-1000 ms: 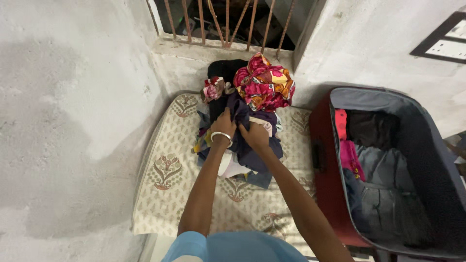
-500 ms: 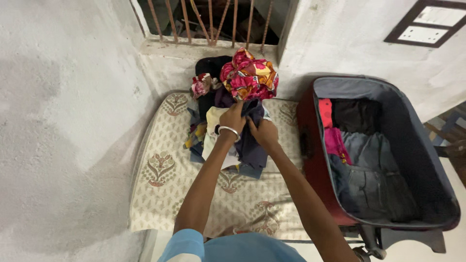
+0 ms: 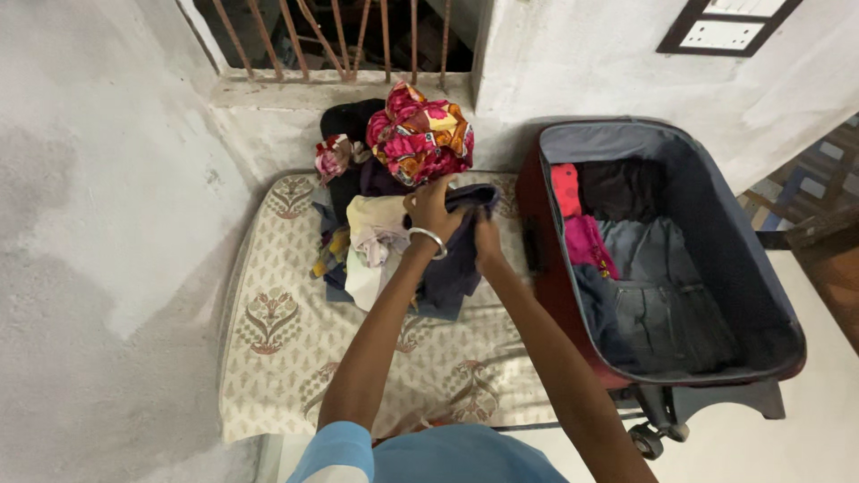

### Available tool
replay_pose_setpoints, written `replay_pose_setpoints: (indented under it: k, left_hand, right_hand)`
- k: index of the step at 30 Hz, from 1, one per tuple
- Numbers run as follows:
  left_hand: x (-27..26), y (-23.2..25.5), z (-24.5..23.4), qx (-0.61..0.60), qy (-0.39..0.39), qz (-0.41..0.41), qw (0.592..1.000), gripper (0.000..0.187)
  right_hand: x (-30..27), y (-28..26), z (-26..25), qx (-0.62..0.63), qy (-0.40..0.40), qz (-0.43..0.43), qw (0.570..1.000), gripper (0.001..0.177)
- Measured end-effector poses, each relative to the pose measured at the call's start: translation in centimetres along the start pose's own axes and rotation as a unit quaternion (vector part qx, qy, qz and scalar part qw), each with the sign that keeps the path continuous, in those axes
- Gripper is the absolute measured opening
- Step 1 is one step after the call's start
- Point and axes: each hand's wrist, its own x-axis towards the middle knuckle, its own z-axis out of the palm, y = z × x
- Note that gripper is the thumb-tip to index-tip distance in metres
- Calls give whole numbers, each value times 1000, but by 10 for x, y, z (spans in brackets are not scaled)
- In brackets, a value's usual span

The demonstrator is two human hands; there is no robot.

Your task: The person packs clothing items into a suitcase by hand. The person sorts through garments on a patterned mattress cover, smoothing them down and placing them inside the main compartment of an open red and black suitcase.

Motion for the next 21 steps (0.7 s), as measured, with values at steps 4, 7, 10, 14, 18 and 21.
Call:
replay_pose_setpoints:
  k: [4,7,10,14,18,21]
  left_hand:
    - [-11,-13,22,21,47,-42,998,90]
    - [-13,-44,56,-310,-116,-167,929,89]
    - [-26,-64,75,-369,-210,-167,890,64]
    - [-25,-77,71,-308,-94,-120,939,48]
    - [-18,-72,42,-407,23,-188,893,36]
    - [-11,-71,21,-481,84,-218,845,33]
  right_hand:
    - [-3,-28,-20,170,-49,57,983,64]
    - [2,-41,-24,243,-151,85,954,66]
    - [-1,-46,-23,155,-147,109,971,68]
    - [-1,-46,-13,57,-130,103,985,72]
    - [-2,-34,-11,-154,-117,62,979,71]
    - [-7,-24,-3,-156,-202,127,959,65]
